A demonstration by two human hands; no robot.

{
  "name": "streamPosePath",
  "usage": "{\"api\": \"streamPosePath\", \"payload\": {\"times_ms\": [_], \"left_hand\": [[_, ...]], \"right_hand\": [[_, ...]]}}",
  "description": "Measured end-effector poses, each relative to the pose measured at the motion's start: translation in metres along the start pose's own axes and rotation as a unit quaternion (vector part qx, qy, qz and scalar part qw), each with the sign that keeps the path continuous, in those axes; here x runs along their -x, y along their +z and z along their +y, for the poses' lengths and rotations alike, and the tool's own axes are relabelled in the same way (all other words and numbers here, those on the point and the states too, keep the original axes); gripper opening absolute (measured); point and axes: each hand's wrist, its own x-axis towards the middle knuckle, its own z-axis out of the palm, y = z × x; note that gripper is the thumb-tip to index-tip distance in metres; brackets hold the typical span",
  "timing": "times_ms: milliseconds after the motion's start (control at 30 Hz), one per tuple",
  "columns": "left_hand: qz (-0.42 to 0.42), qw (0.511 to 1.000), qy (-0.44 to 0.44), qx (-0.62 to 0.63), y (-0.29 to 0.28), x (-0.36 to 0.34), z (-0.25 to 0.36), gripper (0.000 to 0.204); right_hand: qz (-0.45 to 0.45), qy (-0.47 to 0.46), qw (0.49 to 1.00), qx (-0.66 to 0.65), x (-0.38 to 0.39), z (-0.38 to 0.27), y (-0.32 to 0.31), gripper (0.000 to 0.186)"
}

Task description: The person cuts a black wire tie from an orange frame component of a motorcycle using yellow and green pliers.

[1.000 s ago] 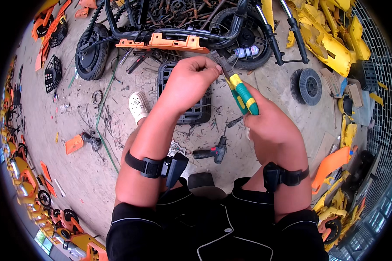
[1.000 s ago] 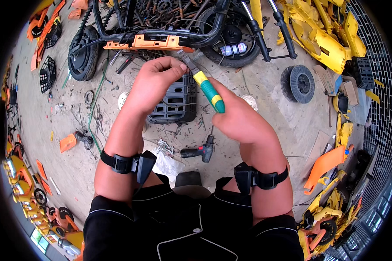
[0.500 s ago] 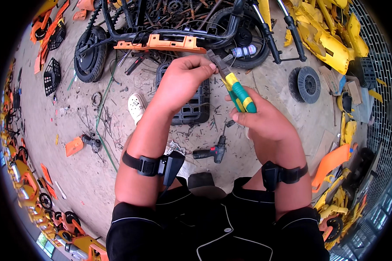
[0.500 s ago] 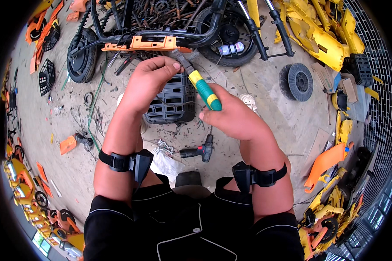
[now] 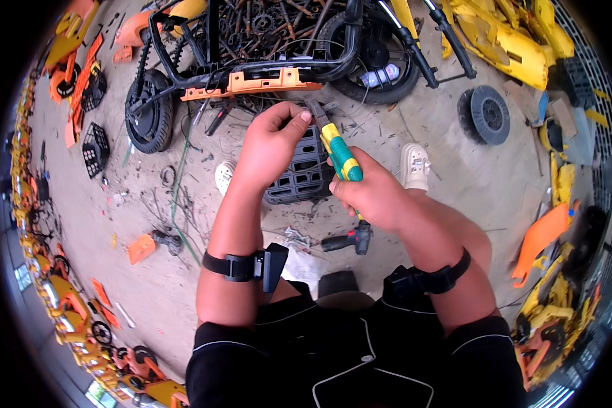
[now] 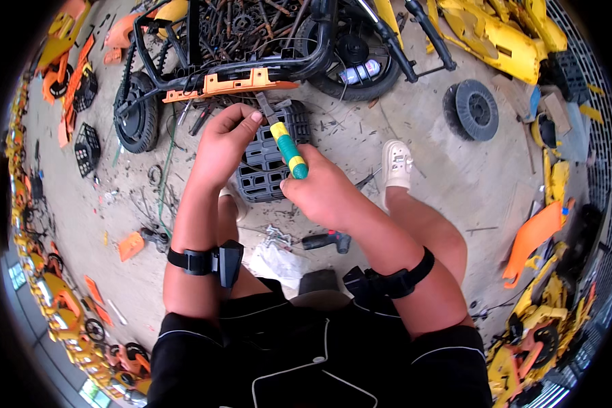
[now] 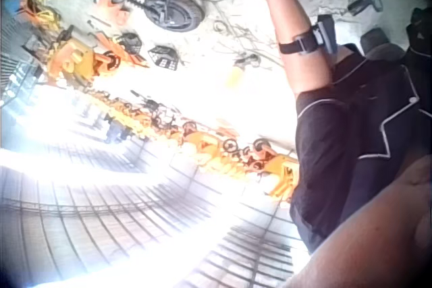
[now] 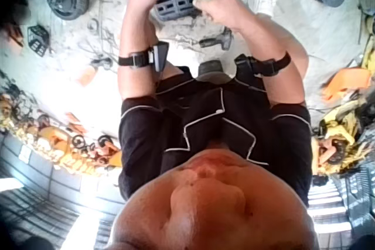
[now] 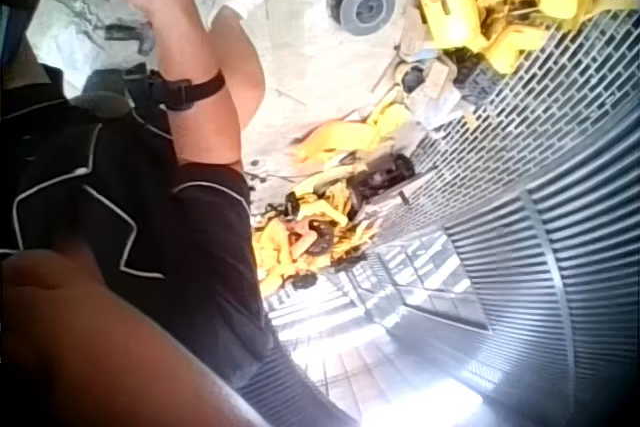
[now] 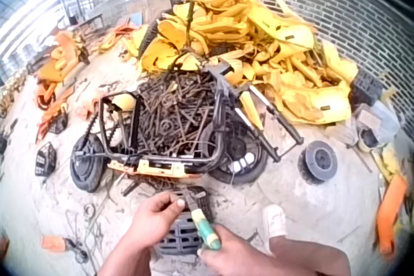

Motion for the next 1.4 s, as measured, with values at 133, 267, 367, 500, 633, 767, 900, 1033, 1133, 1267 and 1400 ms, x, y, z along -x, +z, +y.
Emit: {"api": "streamPosePath", "payload": {"times_ms": [133,267,367,500,633,767,900,1033,1133,1267,1400], "left_hand": [[0.013,1.0,0.026,0.009,0.003,0.005,-0.001,0.017],[0.019,0.999,0.01,0.045,-0.003,0.009,0.002,0.013],[0.019,0.999,-0.01,0.043,-0.003,0.006,0.002,0.014],[0.005,1.0,0.001,0.012,0.001,0.001,0.003,0.013],[0.006,1.0,0.008,-0.007,0.015,-0.002,0.008,0.014],[0.006,1.0,0.007,0.03,0.022,-0.002,0.007,0.017],[0.004,0.998,0.015,0.066,0.026,-0.003,0.007,0.017],[0.018,0.995,0.031,0.094,0.029,-0.008,0.002,0.017],[0.036,0.996,0.034,0.08,0.032,-0.009,0.002,0.017],[0.039,0.996,0.039,0.071,0.033,-0.011,-0.002,0.016],[0.06,0.996,0.045,0.043,0.031,-0.013,-0.01,0.018]], "right_hand": [[0.024,-0.013,0.999,0.046,0.001,-0.002,0.003,0.043],[0.069,-0.053,0.994,0.072,0.005,-0.01,0.012,0.048],[0.057,-0.029,0.994,0.083,0.008,-0.017,0.01,0.055],[0.084,-0.057,0.993,0.067,0.005,-0.005,0.009,0.049],[0.051,0.009,0.99,-0.131,0.005,0.002,0.005,0.044],[0.03,0.042,0.957,-0.286,0.006,-0.007,-0.005,0.042],[0.045,0.049,0.943,-0.326,0.008,-0.012,-0.003,0.042],[0.014,0.039,0.939,-0.343,0.005,-0.008,-0.004,0.036],[0.005,0.054,0.935,-0.35,0.002,-0.007,-0.003,0.032],[-0.016,0.079,0.933,-0.352,0.0,-0.009,-0.002,0.029],[-0.014,0.075,0.938,-0.339,0.001,-0.009,0.003,0.028]]}}
